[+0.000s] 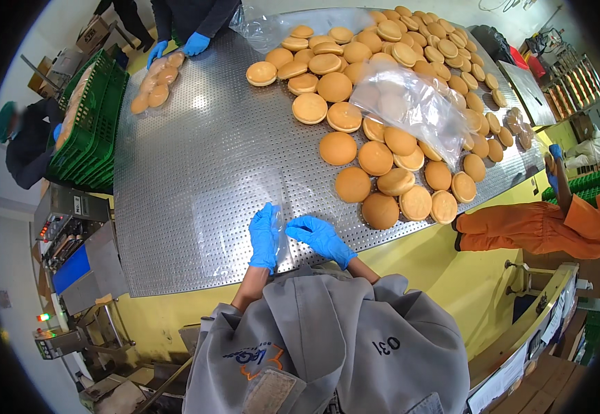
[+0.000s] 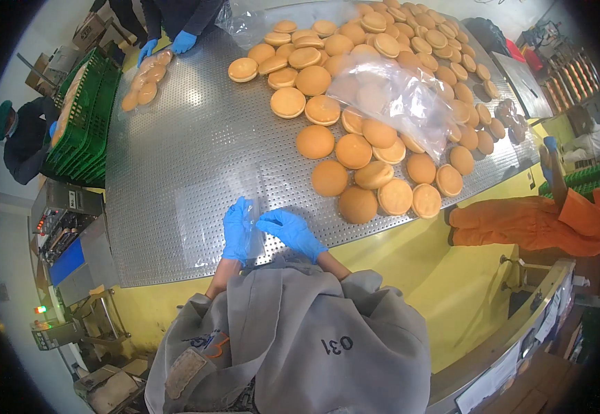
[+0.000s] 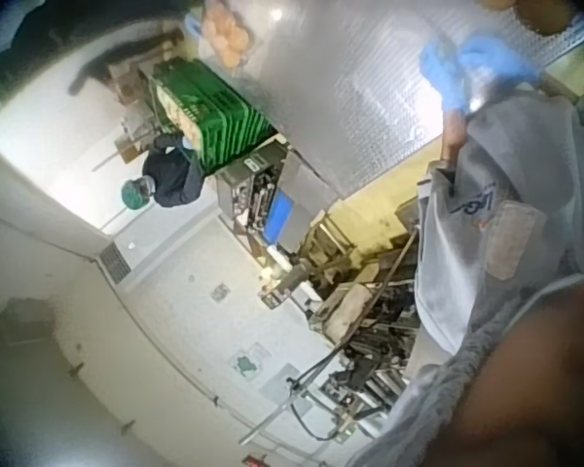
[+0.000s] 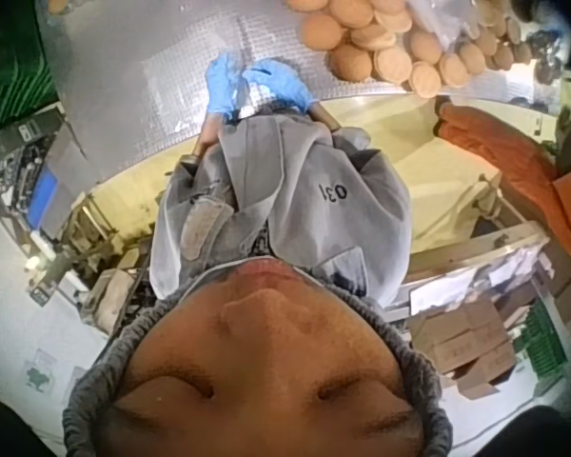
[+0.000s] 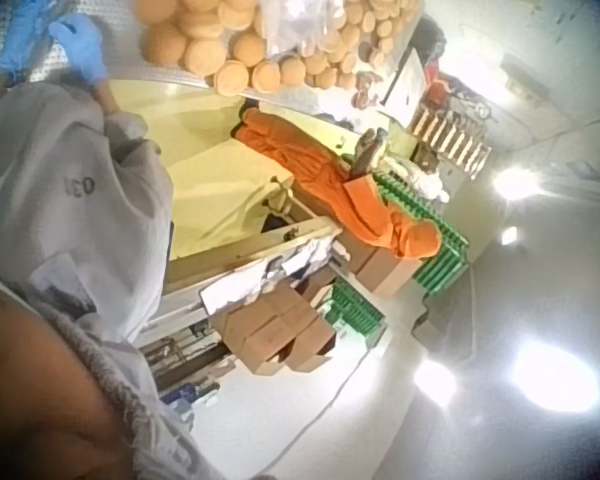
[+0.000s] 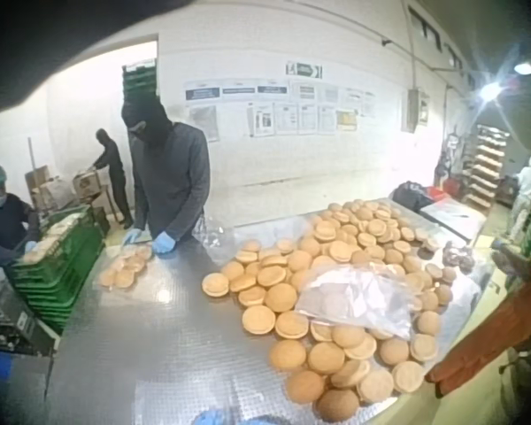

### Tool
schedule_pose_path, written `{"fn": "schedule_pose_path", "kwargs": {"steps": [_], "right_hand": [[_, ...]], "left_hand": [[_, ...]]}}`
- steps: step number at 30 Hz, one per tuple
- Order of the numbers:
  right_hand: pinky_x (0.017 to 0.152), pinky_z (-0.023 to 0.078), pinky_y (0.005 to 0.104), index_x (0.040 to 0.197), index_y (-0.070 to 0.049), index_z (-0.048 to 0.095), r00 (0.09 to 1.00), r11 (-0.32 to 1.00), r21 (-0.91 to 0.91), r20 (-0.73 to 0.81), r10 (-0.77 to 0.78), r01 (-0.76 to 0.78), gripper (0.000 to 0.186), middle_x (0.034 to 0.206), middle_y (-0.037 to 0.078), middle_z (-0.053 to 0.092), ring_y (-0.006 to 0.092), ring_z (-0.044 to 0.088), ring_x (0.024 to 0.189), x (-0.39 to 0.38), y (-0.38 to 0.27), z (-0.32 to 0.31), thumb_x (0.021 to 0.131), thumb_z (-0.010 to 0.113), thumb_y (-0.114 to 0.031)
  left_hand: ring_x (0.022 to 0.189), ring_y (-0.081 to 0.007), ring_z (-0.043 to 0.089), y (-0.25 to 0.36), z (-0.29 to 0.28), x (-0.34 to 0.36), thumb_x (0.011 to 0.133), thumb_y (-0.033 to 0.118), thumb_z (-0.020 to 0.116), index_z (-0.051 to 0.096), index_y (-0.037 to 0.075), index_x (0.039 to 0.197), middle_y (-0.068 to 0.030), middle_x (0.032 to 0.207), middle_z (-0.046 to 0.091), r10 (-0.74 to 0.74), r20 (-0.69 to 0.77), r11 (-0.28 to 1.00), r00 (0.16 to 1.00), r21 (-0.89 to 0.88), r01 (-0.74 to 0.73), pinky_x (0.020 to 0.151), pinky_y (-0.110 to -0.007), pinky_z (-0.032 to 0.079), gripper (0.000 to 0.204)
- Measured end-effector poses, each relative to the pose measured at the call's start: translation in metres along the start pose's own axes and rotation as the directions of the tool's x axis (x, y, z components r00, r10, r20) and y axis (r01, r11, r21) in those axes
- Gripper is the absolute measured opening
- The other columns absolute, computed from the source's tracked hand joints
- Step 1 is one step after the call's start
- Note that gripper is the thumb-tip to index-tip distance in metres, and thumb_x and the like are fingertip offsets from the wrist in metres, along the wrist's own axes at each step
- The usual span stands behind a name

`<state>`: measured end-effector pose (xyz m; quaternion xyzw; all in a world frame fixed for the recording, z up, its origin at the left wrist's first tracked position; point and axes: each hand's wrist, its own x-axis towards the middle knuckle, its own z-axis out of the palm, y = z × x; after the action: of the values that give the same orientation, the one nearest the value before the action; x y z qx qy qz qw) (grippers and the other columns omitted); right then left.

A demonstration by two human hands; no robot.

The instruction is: The person places round buns into clear plastic bags on a metal table, then feeds the bags into a continuous band sealer. The sealed packages are removed from the machine and placed into a cardboard box. The process is repeated continuously with other workers visible in the background.

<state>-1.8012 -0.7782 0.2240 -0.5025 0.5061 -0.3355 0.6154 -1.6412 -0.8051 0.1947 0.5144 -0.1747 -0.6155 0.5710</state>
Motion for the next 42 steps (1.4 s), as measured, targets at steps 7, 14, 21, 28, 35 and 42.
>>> {"fn": "schedule_pose_path", "kwargs": {"steps": [7,14,21,28,35,42], "right_hand": [[0.077,0.049,0.0331,0.097,-0.003,0.064,0.981,0.956,-0.287,0.156,0.113,-0.064,0.036,0.094,0.009,0.065,0.0181,0.061,0.085,0.001,-0.008,0.006,0.081,0.068,-0.036],[0.075,0.047,0.0363,0.105,-0.005,0.058,0.991,0.969,-0.248,0.124,0.047,-0.015,0.043,0.094,0.014,0.061,0.0244,0.059,0.083,-0.003,-0.013,0.008,0.078,0.070,-0.036],[0.078,0.048,0.0325,0.109,-0.001,0.058,0.975,0.992,-0.125,0.224,0.000,0.029,0.044,0.097,0.008,0.062,0.0168,0.059,0.088,0.003,-0.012,-0.007,0.082,0.069,-0.034],[0.079,0.049,0.0299,0.110,-0.001,0.061,1.000,0.999,0.033,0.004,-0.008,0.008,0.040,0.096,0.007,0.064,0.0136,0.058,0.085,0.001,-0.021,0.003,0.084,0.069,-0.030],[0.072,0.048,0.0293,0.096,-0.004,0.063,0.999,0.986,-0.169,0.046,0.011,-0.003,0.021,0.083,0.004,0.061,0.0134,0.057,0.076,0.005,-0.012,-0.022,0.082,0.067,-0.019],[0.072,0.049,0.0344,0.097,-0.003,0.063,0.989,0.823,-0.567,-0.121,-0.087,0.003,0.024,0.082,0.009,0.063,0.0186,0.062,0.078,0.009,-0.008,-0.006,0.082,0.061,-0.022]], "left_hand": [[0.065,-0.0056,0.049,0.006,0.012,-0.014,0.091,0.026,0.061,0.062,0.006,0.095,0.0011,0.080,0.058,0.214,0.120,0.889,0.970,0.388,-0.244,0.057,-0.020,0.043,0.020],[0.069,-0.0070,0.054,0.020,0.021,-0.030,0.087,0.021,0.067,0.063,0.003,0.098,-0.0013,0.084,0.063,-0.036,0.133,0.875,0.991,0.483,-0.033,0.062,-0.021,0.046,0.021],[0.056,-0.0055,0.046,0.025,0.002,-0.016,0.084,0.019,0.070,0.056,0.007,0.070,0.0015,0.064,0.055,0.116,0.086,0.879,0.990,0.454,-0.143,0.051,-0.021,0.039,0.023],[0.054,-0.0050,0.045,0.028,0.013,-0.022,0.083,0.018,0.070,0.052,0.011,0.070,0.0035,0.063,0.051,0.056,0.159,0.944,0.986,0.312,-0.104,0.047,-0.022,0.037,0.023],[0.059,-0.0060,0.052,0.053,0.001,-0.019,0.080,0.018,0.072,0.054,0.010,0.079,0.0020,0.072,0.054,-0.088,0.207,0.799,0.974,0.599,-0.055,0.049,-0.021,0.043,0.019],[0.070,-0.0259,0.057,0.049,0.027,-0.047,0.081,0.020,0.060,0.060,0.012,0.092,-0.0127,0.082,0.059,-0.164,0.353,0.390,0.921,0.881,-0.268,0.070,-0.036,0.047,0.013]]}}
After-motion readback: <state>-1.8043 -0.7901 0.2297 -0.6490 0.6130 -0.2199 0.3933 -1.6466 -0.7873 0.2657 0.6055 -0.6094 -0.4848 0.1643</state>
